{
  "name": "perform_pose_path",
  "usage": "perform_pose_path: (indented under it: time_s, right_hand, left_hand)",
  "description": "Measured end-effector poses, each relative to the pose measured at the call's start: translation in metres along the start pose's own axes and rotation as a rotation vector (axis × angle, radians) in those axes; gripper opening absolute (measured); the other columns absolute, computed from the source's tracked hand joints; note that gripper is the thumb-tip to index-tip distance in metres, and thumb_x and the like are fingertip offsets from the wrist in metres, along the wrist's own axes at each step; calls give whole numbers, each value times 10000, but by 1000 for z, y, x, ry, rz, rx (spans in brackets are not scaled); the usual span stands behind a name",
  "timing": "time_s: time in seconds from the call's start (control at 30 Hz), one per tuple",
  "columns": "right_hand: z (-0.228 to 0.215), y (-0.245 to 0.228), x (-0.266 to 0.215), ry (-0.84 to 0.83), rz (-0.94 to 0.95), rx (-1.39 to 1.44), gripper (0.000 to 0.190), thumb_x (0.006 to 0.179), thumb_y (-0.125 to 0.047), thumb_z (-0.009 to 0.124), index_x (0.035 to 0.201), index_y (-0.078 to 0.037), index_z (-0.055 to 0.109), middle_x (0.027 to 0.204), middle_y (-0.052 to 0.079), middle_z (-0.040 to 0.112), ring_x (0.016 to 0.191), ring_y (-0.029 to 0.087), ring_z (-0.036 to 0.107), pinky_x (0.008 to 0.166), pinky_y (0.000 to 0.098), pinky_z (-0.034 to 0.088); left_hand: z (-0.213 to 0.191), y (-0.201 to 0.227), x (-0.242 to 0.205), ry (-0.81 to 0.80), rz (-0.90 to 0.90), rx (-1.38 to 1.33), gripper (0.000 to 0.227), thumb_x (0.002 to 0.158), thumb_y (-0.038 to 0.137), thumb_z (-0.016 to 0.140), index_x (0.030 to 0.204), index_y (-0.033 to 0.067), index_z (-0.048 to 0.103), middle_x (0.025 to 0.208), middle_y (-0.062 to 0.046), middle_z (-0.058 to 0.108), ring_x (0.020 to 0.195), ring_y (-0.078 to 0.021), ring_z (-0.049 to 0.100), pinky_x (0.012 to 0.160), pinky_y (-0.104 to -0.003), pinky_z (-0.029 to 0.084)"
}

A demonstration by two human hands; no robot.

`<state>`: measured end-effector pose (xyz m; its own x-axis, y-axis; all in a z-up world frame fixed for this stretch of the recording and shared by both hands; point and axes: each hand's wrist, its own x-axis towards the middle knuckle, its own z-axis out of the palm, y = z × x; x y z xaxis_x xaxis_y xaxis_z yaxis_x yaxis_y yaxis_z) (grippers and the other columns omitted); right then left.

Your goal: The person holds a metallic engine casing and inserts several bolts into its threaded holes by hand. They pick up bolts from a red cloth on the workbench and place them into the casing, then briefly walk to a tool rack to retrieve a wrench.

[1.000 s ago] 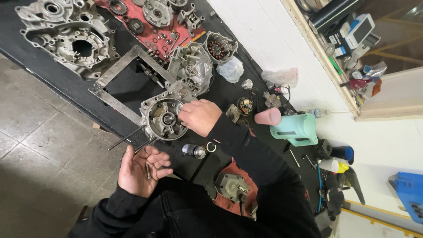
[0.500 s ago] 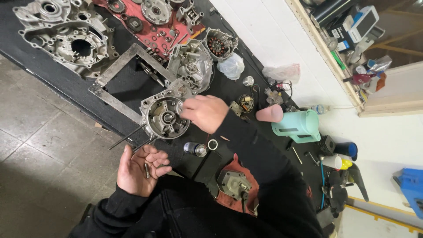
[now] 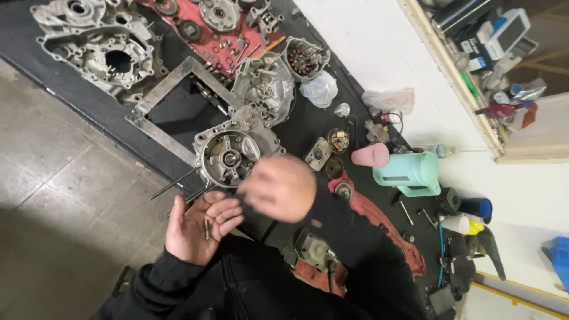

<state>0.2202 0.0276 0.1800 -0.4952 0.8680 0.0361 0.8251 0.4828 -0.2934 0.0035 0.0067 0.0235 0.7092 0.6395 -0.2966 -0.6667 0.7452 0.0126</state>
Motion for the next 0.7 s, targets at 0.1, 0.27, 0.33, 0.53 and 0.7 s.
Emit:
perform_pose_path:
  time_s: [0.1, 0.27, 0.33, 0.53, 0.7]
  right_hand:
    - [29, -38, -8, 83, -38, 177, 237, 860, -345, 801, 1071, -248, 760, 934, -44, 596, 838, 186, 603, 720, 372, 485]
    - [63, -55, -13, 174, -48, 141, 209, 845, -336, 776, 1009, -215, 729, 961, -32, 643, 907, 186, 642, 793, 367, 466]
    - [64, -55, -17, 189, -38, 245, 207, 876, -303, 786, 1043, -189, 740, 985, -46, 682, 940, 173, 662, 836, 329, 477]
    - [63, -45, -20, 197, -84, 333, 221, 850, -209, 837, 1035, -126, 747, 1004, 10, 709, 897, 209, 683, 850, 351, 535]
    - [84, -35, -29, 229, 10, 448, 205, 830, -122, 846, 1014, -110, 754, 1001, 9, 718, 901, 210, 708, 803, 335, 577]
  left_hand:
    - [-8, -3, -5, 54, -47, -12, 726, 1014, 657, 341, 1204, 8, 608, 1180, -214, 685, 1016, -318, 669, 872, -426, 525]
    - [-9, -9, -6, -94, 80, -4, 674, 1129, 666, 366, 1077, 15, 531, 1019, -88, 534, 1017, -264, 548, 897, -373, 470]
    - [12, -5, -8, -8, 91, 79, 629, 1048, 693, 384, 983, 71, 456, 969, -71, 439, 1002, -239, 486, 912, -329, 444]
    - [3, -12, -10, -109, -14, -77, 667, 1045, 714, 373, 1089, 56, 475, 1032, -73, 459, 959, -225, 476, 797, -322, 402]
    - [-8, -17, -7, 1, -24, 84, 620, 1017, 669, 363, 1023, 60, 480, 964, -55, 469, 954, -203, 499, 837, -317, 428]
